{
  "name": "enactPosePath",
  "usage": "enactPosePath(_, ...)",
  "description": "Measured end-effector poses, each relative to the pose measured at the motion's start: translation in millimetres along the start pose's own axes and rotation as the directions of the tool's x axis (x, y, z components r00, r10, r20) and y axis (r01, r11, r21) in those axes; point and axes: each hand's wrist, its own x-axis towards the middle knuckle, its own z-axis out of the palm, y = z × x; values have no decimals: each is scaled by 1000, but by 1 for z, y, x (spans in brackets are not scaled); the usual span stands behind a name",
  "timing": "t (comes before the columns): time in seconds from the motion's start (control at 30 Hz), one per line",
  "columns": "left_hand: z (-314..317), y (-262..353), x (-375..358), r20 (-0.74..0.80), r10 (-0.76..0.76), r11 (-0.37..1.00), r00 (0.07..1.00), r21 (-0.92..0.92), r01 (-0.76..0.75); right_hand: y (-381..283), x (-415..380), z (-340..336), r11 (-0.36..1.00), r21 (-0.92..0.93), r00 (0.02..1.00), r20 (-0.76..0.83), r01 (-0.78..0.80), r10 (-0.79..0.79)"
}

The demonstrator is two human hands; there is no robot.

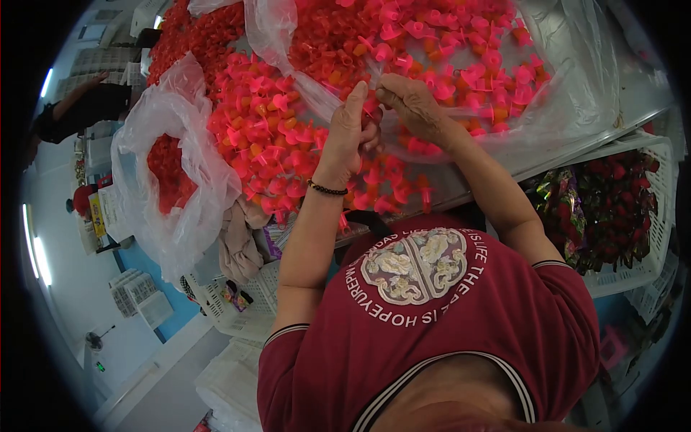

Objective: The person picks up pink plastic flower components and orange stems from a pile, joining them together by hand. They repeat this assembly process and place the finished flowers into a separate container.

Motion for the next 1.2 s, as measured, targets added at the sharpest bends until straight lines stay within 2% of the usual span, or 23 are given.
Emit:
enactPosePath(0.1,-3,-10,-1,-9,61,998,998,27,-61,-6,-1,0,998,32,997,39,-61,60)
enactPosePath(0.17,-7,-17,-1,8,171,982,985,76,-171,-5,-1,3,999,-12,997,58,-41,42)
enactPosePath(0.23,-16,-18,-4,-29,194,974,981,121,-189,-2,-2,10,998,-52,997,75,-22,26)
enactPosePath(0.3,-31,-15,-4,-61,213,965,975,170,-200,0,0,15,990,-118,993,101,79,-67)
enactPosePath(0.33,-43,-10,-5,-114,332,919,936,262,-294,-2,4,13,989,-120,992,100,86,-74)
enactPosePath(0.37,-57,-3,-8,-158,448,857,880,355,-373,-5,10,11,954,-242,984,69,179,-167)
enactPosePath(0.4,-71,10,-12,-242,506,823,828,422,-380,-7,15,9,895,-362,964,48,260,-260)
enactPosePath(0.43,-86,23,-18,-318,559,789,766,488,-373,-6,20,9,896,-359,964,49,260,-261)
enactPosePath(0.47,-102,31,-21,-332,711,627,620,698,-345,-3,27,8,801,-530,957,83,278,-277)
enactPosePath(0.5,-114,38,-20,-283,844,432,456,862,-264,-1,35,6,669,-685,949,118,290,-291)
enactPosePath(0.53,-121,42,-21,-276,850,425,449,863,-274,3,38,11,662,-690,947,114,292,-299)
enactPosePath(0.6,-128,44,-24,-233,924,263,303,963,-62,18,40,28,498,-825,953,153,269,-261)
enactPosePath(0.73,-106,32,-22,-213,909,274,358,953,-130,19,34,35,493,-844,973,137,212,-184)
enactPosePath(0.8,-88,21,-15,-136,879,307,457,895,-324,19,31,33,461,-841,948,175,285,-266)
enactPosePath(0.83,-79,16,-11,-133,876,308,463,894,-326,20,30,33,460,-843,950,172,279,-260)
enactPosePath(0.9,-63,10,-1,39,866,169,499,915,-366,21,30,33,478,-826,942,178,299,-283)
enactPosePath(0.93,-61,8,2,42,866,168,498,914,-368,20,31,29,477,-827,943,176,298,-283)
enactPosePath(1.0,-66,2,6,236,833,-212,500,972,-105,18,33,17,605,-766,972,119,219,-201)
enactPosePath(1.03,-77,-4,7,233,832,-212,503,972,-100,17,34,5,609,-762,972,120,220,-201)
enactPosePath(1.1,-103,-13,4,204,802,-261,562,965,22,18,34,-31,719,-678,954,-89,152,-285)
enactPosePath(1.13,-104,-13,1,201,797,-262,569,965,26,11,34,-50,743,-665,955,-167,75,-247)
enactPosePath(1.17,-104,-10,-3,202,824,-250,528,968,19,8,32,-64,763,-646,948,-244,-1,-205)
enactPosePath(1.2,-103,-7,-5,202,854,-237,480,971,13,17,30,-74,768,-641,949,-242,1,-204)
